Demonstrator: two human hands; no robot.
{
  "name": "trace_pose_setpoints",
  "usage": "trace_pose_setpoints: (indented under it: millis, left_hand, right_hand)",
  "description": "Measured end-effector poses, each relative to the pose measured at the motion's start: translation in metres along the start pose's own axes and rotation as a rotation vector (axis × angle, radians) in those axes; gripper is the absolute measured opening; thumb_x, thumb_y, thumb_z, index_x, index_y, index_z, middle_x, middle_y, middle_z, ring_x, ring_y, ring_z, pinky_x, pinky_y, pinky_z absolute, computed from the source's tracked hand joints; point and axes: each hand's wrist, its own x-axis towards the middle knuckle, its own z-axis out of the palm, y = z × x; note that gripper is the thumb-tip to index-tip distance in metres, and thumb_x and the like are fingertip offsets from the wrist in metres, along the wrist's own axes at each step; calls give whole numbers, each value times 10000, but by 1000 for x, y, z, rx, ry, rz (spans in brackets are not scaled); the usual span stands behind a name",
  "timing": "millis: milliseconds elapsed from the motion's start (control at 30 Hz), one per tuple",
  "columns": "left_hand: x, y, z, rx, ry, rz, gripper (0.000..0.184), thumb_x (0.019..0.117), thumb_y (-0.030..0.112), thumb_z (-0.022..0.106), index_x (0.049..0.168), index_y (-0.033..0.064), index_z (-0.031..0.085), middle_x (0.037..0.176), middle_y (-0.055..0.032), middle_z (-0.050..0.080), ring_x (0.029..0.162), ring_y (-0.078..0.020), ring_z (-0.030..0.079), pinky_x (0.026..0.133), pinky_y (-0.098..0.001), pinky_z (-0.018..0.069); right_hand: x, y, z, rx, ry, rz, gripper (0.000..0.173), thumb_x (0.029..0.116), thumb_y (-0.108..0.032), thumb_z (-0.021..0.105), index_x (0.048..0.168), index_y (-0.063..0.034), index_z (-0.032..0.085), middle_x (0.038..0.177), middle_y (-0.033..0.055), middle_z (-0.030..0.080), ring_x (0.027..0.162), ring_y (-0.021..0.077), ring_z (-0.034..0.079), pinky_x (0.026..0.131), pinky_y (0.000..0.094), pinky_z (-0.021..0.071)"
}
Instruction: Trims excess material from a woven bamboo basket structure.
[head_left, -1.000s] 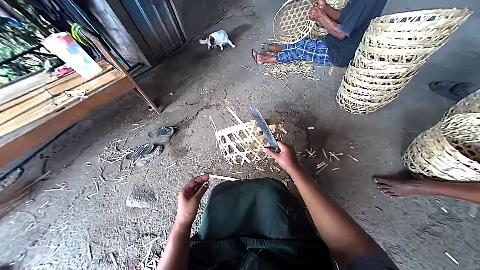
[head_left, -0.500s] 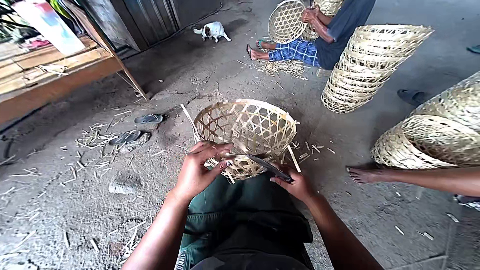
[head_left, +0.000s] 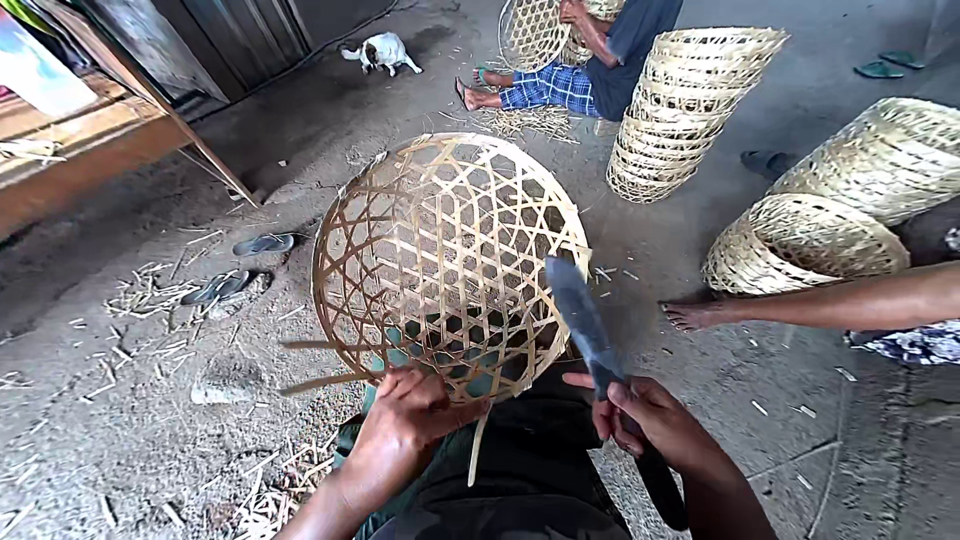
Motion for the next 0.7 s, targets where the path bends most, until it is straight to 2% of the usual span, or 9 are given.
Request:
trace_pose_setpoints:
  millis: [33, 67, 100, 133, 200, 267, 333, 533, 700]
  left_hand:
    - [-5, 3, 3, 13, 2, -10, 435, 1005, 136, 514, 1216, 451, 727, 857, 19, 636, 884, -166, 615, 897, -430, 461]
    - [-11, 4, 6, 24, 3, -19, 445, 1002, 133, 512, 1210, 463, 726, 868, 24, 643, 895, -162, 619, 889, -421, 466]
    - [-16, 4, 8, 28, 3, -24, 448, 1005, 133, 509, 1208, 471, 723, 872, 29, 638, 901, -156, 616, 891, -414, 465]
    - [-20, 3, 10, 28, 0, -28, 446, 1009, 133, 509, 1201, 473, 724, 871, 35, 631, 907, -149, 610, 900, -407, 461]
    - [-29, 2, 16, 37, -4, -34, 439, 1009, 130, 520, 1184, 474, 727, 876, 40, 623, 918, -139, 601, 917, -398, 443]
    - [-35, 4, 21, 53, -3, -38, 438, 1001, 120, 534, 1170, 471, 735, 895, 44, 635, 958, -132, 606, 953, -390, 422]
    - [-36, 5, 23, 74, 9, -38, 444, 1000, 108, 538, 1181, 463, 734, 902, 45, 635, 960, -133, 602, 959, -391, 411]
    - [-22, -1, 27, 119, 74, -1, 414, 991, 97, 552, 1169, 415, 748, 928, 20, 633, 980, -164, 594, 986, -433, 385]
    - [-7, -21, 60, 186, 124, -5, 413, 977, 86, 582, 1184, 402, 749, 933, -21, 656, 931, -227, 605, 911, -447, 425]
  right_hand:
    - [1, -6, 4, 25, -39, 86, 608, 1056, -586, 406, 1355, -108, 634, 736, -3, 691, 446, 19, 505, 401, 176, 429]
    - [3, -9, 9, 48, -66, 153, 592, 1066, -594, 347, 1306, -124, 616, 747, 9, 689, 455, 32, 513, 411, 181, 430]
    - [6, -9, 15, 72, -84, 193, 546, 1077, -583, 310, 1183, -136, 604, 744, 20, 685, 453, 43, 521, 409, 183, 432]
    - [10, -7, 20, 114, -102, 215, 511, 1089, -552, 306, 1156, -135, 592, 744, 31, 680, 456, 51, 526, 408, 184, 433]
    - [16, -4, 31, 200, -137, 224, 424, 1099, -465, 372, 1308, -138, 542, 762, 41, 666, 473, 57, 535, 419, 180, 442]
    - [21, -6, 42, 214, -99, 208, 303, 1093, -376, 461, 1181, -101, 555, 728, 60, 654, 453, 74, 535, 403, 190, 442]
    - [26, -10, 49, 133, -14, 206, 267, 1086, -338, 494, 1110, -83, 572, 705, 54, 641, 439, 81, 520, 389, 198, 429]
    - [33, -13, 57, 71, 187, 113, 221, 1081, -261, 517, 1078, -54, 595, 651, 25, 610, 422, 76, 503, 386, 205, 438]
    - [44, -3, 46, 1, 235, 29, 202, 1080, -250, 513, 1070, -60, 581, 658, -4, 611, 428, 65, 500, 388, 203, 434]
